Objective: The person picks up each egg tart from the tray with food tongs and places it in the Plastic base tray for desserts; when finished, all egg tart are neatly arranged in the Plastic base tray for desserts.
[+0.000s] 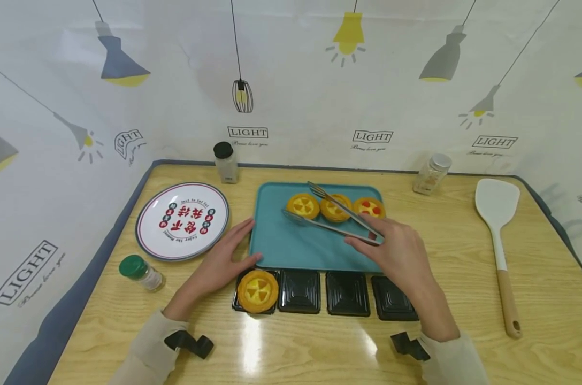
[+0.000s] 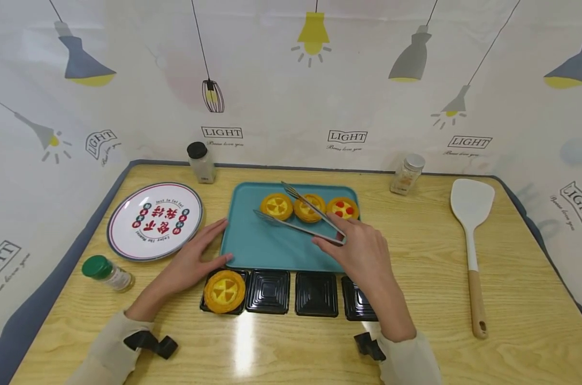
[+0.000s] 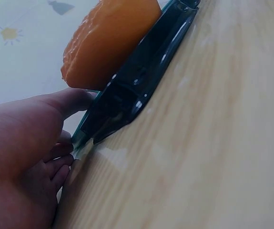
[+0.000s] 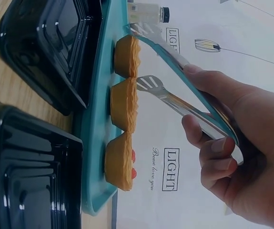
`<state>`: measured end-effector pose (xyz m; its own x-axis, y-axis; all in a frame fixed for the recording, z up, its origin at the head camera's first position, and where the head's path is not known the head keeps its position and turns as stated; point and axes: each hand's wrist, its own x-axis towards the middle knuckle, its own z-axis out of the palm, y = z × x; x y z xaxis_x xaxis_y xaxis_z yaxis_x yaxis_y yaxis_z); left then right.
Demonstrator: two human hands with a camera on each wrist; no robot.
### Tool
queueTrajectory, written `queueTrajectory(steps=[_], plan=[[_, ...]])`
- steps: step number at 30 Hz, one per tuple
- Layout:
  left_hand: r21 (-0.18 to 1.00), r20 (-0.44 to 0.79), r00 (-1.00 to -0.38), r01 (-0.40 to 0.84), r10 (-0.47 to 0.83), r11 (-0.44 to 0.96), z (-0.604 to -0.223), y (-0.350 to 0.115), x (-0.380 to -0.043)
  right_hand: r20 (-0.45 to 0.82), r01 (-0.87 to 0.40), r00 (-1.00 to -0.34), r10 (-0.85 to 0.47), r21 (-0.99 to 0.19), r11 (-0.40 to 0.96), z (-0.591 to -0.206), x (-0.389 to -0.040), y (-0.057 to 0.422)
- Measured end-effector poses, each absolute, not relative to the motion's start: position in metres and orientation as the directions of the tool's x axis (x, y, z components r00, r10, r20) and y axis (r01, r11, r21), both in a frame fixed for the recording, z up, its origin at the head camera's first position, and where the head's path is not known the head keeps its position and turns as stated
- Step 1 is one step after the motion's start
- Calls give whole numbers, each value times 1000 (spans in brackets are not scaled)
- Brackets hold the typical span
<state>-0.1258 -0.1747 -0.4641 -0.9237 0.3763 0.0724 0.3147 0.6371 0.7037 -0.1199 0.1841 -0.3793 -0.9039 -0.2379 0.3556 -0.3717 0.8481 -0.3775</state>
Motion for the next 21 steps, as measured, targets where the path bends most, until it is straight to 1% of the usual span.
queueTrajectory(steps=[15, 21], plan=[[702, 68, -927, 307, 368, 642, -463, -174, -125, 378, -407, -886, -267, -363, 838, -380, -119, 180], [706, 67, -929, 303, 365, 640, -463, -173, -125, 425, -448, -861, -279, -377, 810, -374, -115, 185]])
